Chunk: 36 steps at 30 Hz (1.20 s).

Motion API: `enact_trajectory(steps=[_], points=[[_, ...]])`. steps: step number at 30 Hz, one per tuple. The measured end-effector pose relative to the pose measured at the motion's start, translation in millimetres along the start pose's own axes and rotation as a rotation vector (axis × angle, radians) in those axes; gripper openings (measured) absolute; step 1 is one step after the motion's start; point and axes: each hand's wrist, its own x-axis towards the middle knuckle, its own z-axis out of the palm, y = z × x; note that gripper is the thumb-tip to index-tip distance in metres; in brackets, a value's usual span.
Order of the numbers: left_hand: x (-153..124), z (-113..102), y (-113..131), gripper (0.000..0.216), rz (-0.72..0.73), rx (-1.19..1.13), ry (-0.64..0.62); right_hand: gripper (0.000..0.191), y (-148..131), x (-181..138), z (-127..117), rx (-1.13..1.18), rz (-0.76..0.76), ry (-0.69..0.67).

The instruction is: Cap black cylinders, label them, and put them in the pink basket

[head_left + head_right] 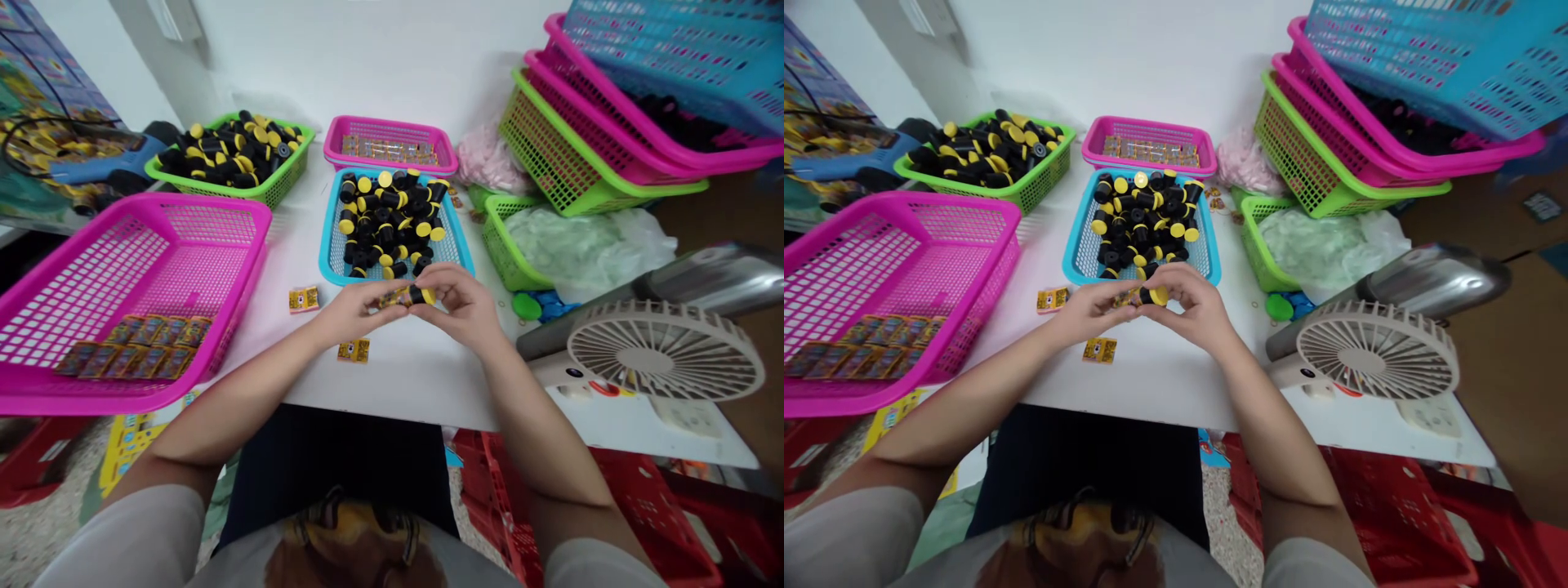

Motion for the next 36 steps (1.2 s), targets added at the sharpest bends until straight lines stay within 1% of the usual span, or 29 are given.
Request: enact_trajectory(steps=[3,5,8,10,12,14,16,18,20,21,23,24,25,27,29,31,33,36], points=[[0,2,2,0.04,0.001,-0.029,0.039,0.036,-1,0,-5,0.012,-0.001,-0.086],[-1,4,2,0.032,-0.013,-0.079,0.075,0.04,-2,-1,-7,0.077,0.023,-0.127],[-2,6,3,0.029,-0.047,-0.121,0.106,0.041,-3,-3,-8,0.185,0.076,-0.163],[-3,6,3,0.029,-0.05,-0.106,0.122,0.037,-2,-3,-7,0.196,0.121,-0.144],[-3,6,2,0.027,-0.018,-0.047,0.139,0.035,-1,-3,-4,0.179,0.176,-0.099],[-4,5,-1,0.025,0.04,0.043,0.151,0.04,0,-3,1,0.147,0.249,-0.041],[-4,5,-3,0.023,0.102,0.126,0.159,0.045,1,-4,4,0.066,0.325,0.018],[-4,7,-5,0.022,0.125,0.151,0.183,0.049,2,-5,5,-0.037,0.356,0.052],[-5,10,-5,0.027,0.08,0.101,0.217,0.051,0,-6,3,-0.064,0.299,0.113],[-5,11,-5,0.033,0.04,0.052,0.233,0.049,-1,-6,2,-0.053,0.229,0.152],[-4,13,-3,0.052,-0.035,-0.07,0.255,0.035,-3,-7,2,-0.076,0.037,0.183],[-4,14,-1,0.063,-0.064,-0.128,0.256,0.028,-4,-7,4,-0.129,-0.064,0.157],[-4,14,1,0.074,-0.088,-0.177,0.251,0.027,-4,-8,6,-0.203,-0.153,0.105],[-4,14,5,0.089,-0.127,-0.248,0.232,0.04,-2,-10,13,-0.353,-0.272,-0.003],[-5,15,8,0.096,-0.158,-0.306,0.188,0.056,1,-13,20,-0.448,-0.335,-0.035],[-5,17,8,0.097,-0.174,-0.355,0.136,0.063,5,-15,25,-0.512,-0.379,-0.023],[-5,19,5,0.092,-0.164,-0.38,0.113,0.067,7,-17,27,-0.543,-0.388,-0.025],[-5,21,2,0.079,-0.122,-0.414,0.081,0.071,4,-19,28,-0.507,-0.352,-0.039]])
